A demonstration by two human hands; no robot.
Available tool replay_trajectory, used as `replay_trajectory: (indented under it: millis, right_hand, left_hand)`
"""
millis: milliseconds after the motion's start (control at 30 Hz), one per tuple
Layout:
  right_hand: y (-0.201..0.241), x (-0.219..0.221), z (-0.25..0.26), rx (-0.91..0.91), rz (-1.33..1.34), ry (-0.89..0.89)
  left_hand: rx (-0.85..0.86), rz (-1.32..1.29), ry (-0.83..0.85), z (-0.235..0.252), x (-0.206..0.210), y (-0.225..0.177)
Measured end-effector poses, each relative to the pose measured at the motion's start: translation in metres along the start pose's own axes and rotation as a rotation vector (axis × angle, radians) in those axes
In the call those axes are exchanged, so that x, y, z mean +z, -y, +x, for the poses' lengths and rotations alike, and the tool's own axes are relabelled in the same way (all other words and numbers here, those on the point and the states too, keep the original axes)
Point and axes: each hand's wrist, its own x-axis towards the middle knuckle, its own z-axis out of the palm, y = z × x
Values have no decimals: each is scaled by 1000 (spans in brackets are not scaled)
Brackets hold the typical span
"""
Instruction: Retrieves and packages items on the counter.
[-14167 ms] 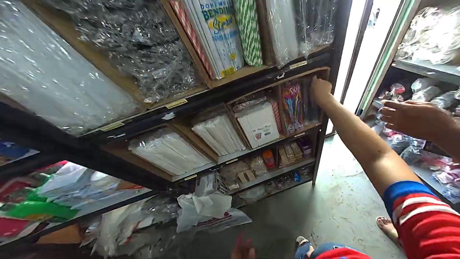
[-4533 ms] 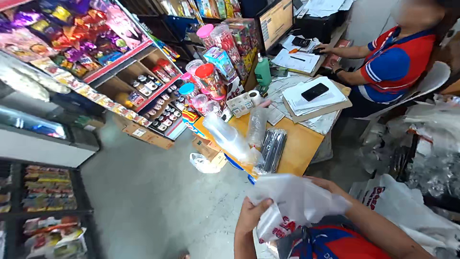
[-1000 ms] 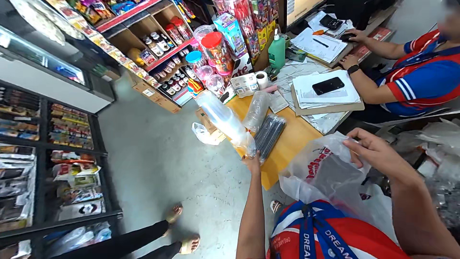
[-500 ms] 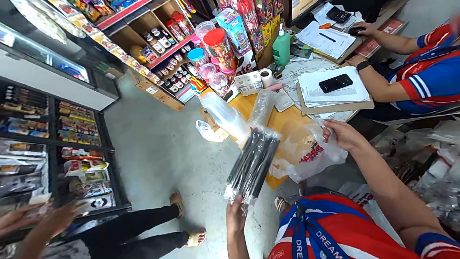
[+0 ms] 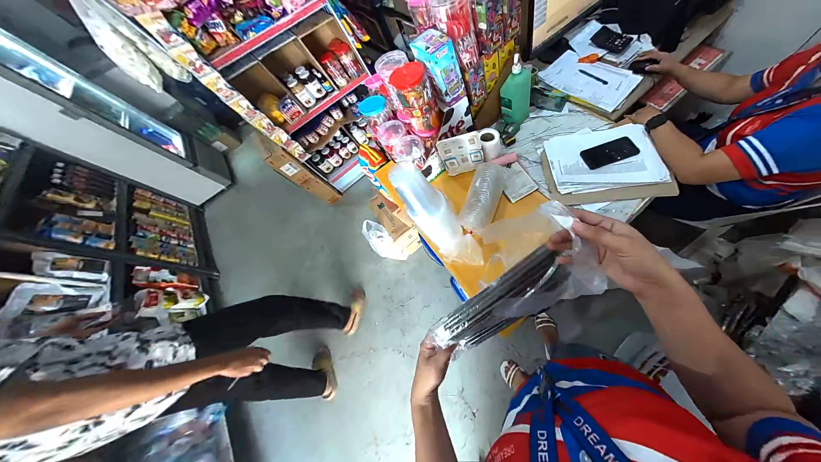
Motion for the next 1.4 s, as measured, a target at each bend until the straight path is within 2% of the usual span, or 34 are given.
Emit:
replay_trajectory:
  millis: [100, 167, 267, 367, 433, 467, 500, 567, 600, 667, 767, 833, 900, 1000, 1133, 1267, 1333, 1400]
  right_hand:
    - [8, 13, -17, 20, -12, 141]
    - [0, 24, -21, 65, 47, 258]
    - [-26, 42, -19, 162, 92, 368]
    - [-38, 51, -18, 221, 93, 429]
    - [-35, 43, -16, 166, 41, 455]
    - [-30, 33, -15, 121, -24, 430]
    - [-25, 20, -13, 82, -77, 380]
    - [-15, -12, -11, 43, -123, 290]
    - [-8, -27, -13, 32, -179, 265]
    - [5, -50, -24, 29, -367, 199]
    - [24, -52, -34, 32, -690, 227]
    - [25, -47, -31, 15, -740, 291]
    - [19, -44, -21, -19, -684, 304]
    - [9, -44, -8, -47, -553, 304]
    - [5, -48, 1, -59, -378, 305]
    - [4, -47, 3, -48, -256, 314]
    - [1, -45, 2, -21, -214, 339]
    - [-4, -43, 1, -6, -166, 380]
  left_hand:
    - [21, 24, 133, 13, 6, -1]
    - [87, 140, 317, 26, 18, -1]
    - [185, 299, 484, 42, 61, -7]
    - [135, 567, 510, 35, 119, -33]
    - [164, 759, 559, 33, 149, -32]
    - [185, 880, 632, 39, 156, -18]
    - [117, 967, 728, 48, 156, -5]
    - [-25, 976, 842, 61, 144, -2]
    - [-18, 932, 839, 64, 135, -11]
    - [123, 795, 690, 72, 116, -42]
    - [357, 874, 161, 108, 99, -99]
    - [485, 964, -145, 154, 86, -115]
    - [577, 1050, -312, 202, 80, -120]
    - [567, 1255, -390, 257, 79, -117]
    - [412, 1387, -291, 277, 74, -112]
    - [264, 1380, -288, 234, 71, -123]
    - [271, 1338, -372, 199, 55, -121]
    - [322, 1239, -508, 161, 20, -113]
